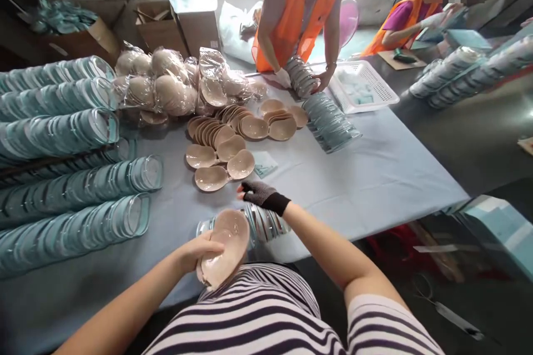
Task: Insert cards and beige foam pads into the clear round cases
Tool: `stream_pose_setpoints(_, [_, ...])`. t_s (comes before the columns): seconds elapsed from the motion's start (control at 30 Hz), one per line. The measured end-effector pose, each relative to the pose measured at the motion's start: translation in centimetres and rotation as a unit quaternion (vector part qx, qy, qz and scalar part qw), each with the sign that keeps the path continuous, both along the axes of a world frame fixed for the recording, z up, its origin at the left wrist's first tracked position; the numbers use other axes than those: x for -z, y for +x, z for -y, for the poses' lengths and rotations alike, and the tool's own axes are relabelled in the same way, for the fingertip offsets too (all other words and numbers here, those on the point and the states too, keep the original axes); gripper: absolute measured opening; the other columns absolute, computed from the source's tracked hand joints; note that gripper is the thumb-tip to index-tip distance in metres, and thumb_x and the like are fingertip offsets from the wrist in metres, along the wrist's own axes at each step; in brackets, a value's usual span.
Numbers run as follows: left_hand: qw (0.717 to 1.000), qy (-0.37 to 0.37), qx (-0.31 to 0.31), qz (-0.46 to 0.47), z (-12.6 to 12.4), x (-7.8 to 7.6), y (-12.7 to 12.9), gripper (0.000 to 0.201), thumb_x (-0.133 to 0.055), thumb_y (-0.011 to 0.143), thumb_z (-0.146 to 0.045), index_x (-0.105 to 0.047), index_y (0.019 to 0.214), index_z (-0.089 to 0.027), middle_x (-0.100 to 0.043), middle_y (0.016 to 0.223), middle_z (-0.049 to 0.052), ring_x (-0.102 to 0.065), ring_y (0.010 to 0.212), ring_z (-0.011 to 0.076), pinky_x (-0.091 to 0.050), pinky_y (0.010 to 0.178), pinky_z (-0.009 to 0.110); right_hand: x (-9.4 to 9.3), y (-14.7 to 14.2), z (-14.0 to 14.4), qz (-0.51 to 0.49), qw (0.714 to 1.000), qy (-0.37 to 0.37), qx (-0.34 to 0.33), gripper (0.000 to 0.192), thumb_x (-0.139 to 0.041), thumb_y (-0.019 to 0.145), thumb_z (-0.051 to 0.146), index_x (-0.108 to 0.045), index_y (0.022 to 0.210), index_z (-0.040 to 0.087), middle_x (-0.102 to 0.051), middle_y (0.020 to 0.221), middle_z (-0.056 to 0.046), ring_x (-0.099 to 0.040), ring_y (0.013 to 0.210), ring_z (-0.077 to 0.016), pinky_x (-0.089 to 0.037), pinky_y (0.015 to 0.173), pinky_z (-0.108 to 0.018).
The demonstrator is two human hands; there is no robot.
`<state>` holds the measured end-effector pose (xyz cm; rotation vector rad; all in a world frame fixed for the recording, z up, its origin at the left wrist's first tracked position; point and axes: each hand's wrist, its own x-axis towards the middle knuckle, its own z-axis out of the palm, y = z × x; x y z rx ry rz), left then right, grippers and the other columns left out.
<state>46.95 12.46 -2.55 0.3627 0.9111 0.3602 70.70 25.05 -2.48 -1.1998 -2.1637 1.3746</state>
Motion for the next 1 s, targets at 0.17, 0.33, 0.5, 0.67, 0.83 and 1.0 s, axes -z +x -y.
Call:
stream_pose_setpoints(0.17, [0.989, 0.001, -0.138, -0.057, -0.1, 0.7, 0.9, 0.047, -0.078, 0.055, -0.014, -0.069, 0.101, -0.015, -0.073, 0.091, 0.009, -0.067, 0.084, 0.0249, -0.049, 0.076, 0.032, 5.3, 3.0, -11.9, 0.284, 0.951, 0.093, 0.081, 0.036, -0.037, 0.098, 0.035, -0.069, 0.108, 0.022, -0.072, 0.111, -0.004, -0.064, 0.097, -0.0179, -0.048, 0.08, -0.026])
stream_pose_setpoints(0.33, [0.962, -0.042, -0.248, -0.106, 0.4, 1.1, 3.0, 0.049, -0.079, 0.048, -0.01, -0.068, 0.096, -0.016, -0.074, 0.088, 0.008, -0.068, 0.081, 0.025, -0.049, 0.073, 0.032, 11.1, 2.5, -17.7, 0.34, 0.932, 0.115, 0.048, 0.058, -0.066, 0.076, 0.026, -0.057, 0.133, 0.016, -0.059, 0.134, -0.016, -0.051, 0.121, -0.0307, -0.033, 0.105, -0.043])
stream_pose_setpoints(0.5, [0.932, -0.105, -0.347, -0.019, 0.5, 1.5, 4.6, 0.052, -0.084, 0.062, -0.045, -0.069, 0.104, -0.018, -0.074, 0.102, 0.01, -0.069, 0.098, 0.0286, -0.049, 0.093, 0.041, 13.9, 1.5, -17.6, 0.386, 0.903, 0.192, -0.009, 0.044, -0.063, 0.078, 0.027, -0.061, 0.119, 0.012, -0.062, 0.121, -0.019, -0.048, 0.116, -0.0348, -0.018, 0.107, -0.053])
stream_pose_setpoints(0.67, [0.901, -0.095, -0.419, 0.063, 0.3, 2.5, 5.8, 0.048, -0.072, 0.074, -0.057, -0.072, 0.105, -0.021, -0.075, 0.105, 0.009, -0.063, 0.115, 0.0318, -0.045, 0.104, 0.043, 14.0, 1.6, -17.1, 0.404, 0.896, 0.184, -0.007, 0.038, -0.057, 0.083, 0.028, -0.059, 0.118, 0.013, -0.062, 0.119, -0.017, -0.053, 0.109, -0.029, -0.027, 0.099, -0.043])
stream_pose_setpoints(0.83, [0.881, -0.089, -0.459, 0.072, 1.6, 2.6, 5.3, 0.036, -0.068, 0.083, -0.044, -0.072, 0.107, -0.017, -0.074, 0.107, 0.011, -0.061, 0.119, 0.0315, -0.043, 0.107, 0.045, 13.4, 1.3, -17.8, 0.459, 0.876, 0.14, 0.053, 0.07, -0.068, 0.076, 0.039, -0.045, 0.138, 0.016, -0.056, 0.127, -0.02, -0.052, 0.113, -0.0331, -0.031, 0.093, -0.044])
stream_pose_setpoints(1.0, [0.869, -0.107, -0.478, 0.074, 4.2, 2.3, 2.4, 0.034, -0.061, 0.088, -0.042, -0.073, 0.108, -0.018, -0.074, 0.108, 0.013, -0.063, 0.117, 0.0315, -0.041, 0.108, 0.048, 12.6, 0.5, -18.1, 0.474, 0.87, 0.125, 0.046, 0.043, -0.062, 0.081, 0.032, -0.06, 0.121, 0.016, -0.06, 0.12, -0.019, -0.055, 0.11, -0.0318, -0.03, 0.094, -0.045])
